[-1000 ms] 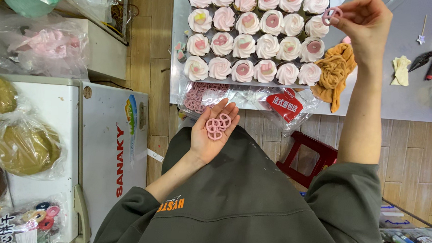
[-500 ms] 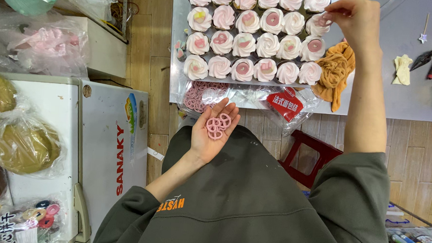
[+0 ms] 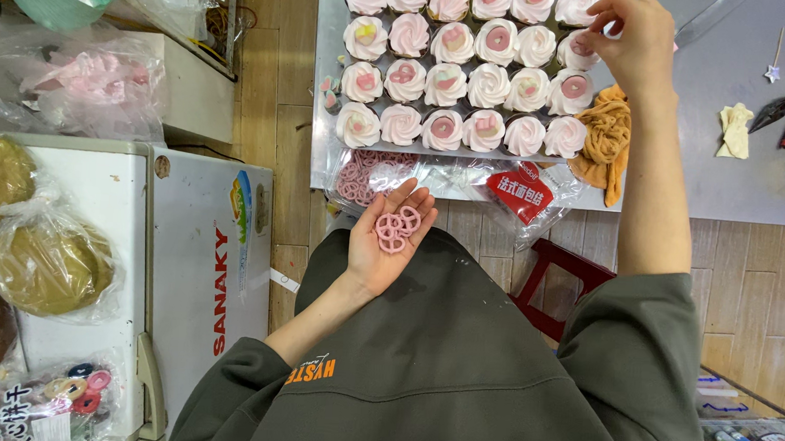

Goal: The person places small pink pretzel-shaped decorations onto a tray of rose-shaped cupcakes. They then fold and place orange napkins under the tray.

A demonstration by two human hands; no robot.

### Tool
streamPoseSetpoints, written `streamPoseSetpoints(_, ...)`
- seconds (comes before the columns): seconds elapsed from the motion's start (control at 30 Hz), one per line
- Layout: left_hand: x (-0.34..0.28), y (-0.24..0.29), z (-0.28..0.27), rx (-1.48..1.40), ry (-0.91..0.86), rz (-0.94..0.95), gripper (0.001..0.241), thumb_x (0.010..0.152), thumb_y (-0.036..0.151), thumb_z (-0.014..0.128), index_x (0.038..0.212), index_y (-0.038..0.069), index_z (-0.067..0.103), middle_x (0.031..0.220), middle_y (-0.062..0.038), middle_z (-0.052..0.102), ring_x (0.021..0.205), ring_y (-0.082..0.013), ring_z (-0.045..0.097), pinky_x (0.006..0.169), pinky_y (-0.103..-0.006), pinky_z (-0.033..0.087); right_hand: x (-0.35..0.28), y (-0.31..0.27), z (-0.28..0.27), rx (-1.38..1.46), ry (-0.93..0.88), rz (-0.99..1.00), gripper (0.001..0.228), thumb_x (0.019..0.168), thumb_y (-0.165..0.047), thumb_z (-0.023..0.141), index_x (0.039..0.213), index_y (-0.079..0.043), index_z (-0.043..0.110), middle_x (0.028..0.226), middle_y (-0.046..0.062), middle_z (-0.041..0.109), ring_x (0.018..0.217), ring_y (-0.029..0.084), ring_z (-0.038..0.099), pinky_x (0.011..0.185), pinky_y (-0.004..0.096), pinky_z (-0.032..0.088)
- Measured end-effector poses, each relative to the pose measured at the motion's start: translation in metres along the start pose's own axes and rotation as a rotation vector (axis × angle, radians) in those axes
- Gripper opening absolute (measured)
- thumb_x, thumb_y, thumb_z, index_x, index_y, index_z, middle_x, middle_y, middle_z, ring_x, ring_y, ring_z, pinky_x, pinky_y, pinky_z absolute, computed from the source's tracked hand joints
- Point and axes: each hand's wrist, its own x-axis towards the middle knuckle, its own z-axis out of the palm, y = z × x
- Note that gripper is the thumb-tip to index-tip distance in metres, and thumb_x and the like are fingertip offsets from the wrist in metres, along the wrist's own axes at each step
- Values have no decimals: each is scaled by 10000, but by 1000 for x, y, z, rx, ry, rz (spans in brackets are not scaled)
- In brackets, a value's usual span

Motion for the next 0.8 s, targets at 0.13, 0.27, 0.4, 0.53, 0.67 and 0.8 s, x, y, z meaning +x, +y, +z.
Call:
streamPoseSetpoints(0.13,0,3,4,7,8,5,500,1145,333,352,1451,-31,508,1380,-191,598,1368,-319,525,1238,-458,385,3,-20,-21,102,138,45,230,847,17,831,1051,9,728,1029,100,698,834,184,625,725,309,490)
streamPoseSetpoints(0.27,2,3,14,22,-32,-13,522,1133,335,336,1510,-8,450,1511,-191,505,1441,-310,473,1254,-449,349,-7,-75,-39,234,91,140,74,1052,-1,804,1056,-25,734,945,59,669,787,111,617,687,263,476)
streamPoseSetpoints(0.4,6,0,21,38,-35,-51,550,1106,330,329,1559,22,385,1625,-156,395,1488,-287,437,1254,-439,332,-40,-183,-24,594,-452,333,283,863,-102,752,1145,-99,750,850,12,719,737,109,637,665,281,518)
streamPoseSetpoints(0.53,9,-3,20,81,-163,-105,557,1154,352,327,1624,55,362,1682,-120,369,1417,-295,442,1177,-450,368,-62,-270,-11,466,-600,-207,447,769,-273,841,1176,-121,734,1006,70,719,843,272,706,671,383,560)
streamPoseSetpoints(0.67,13,-7,13,153,-59,-77,570,1131,352,318,1602,36,379,1655,-148,402,1475,-256,435,1193,-400,373,-60,-285,-14,450,-463,-243,378,814,-225,804,1164,-109,724,1055,63,707,887,283,702,718,382,565)
streamPoseSetpoints(0.8,15,-12,7,65,-76,-82,548,1142,338,331,1582,22,412,1635,-149,434,1461,-261,447,1203,-423,362,-65,-275,-23,526,-418,-136,263,872,-157,787,1133,-130,765,1028,44,723,890,240,717,720,340,567)
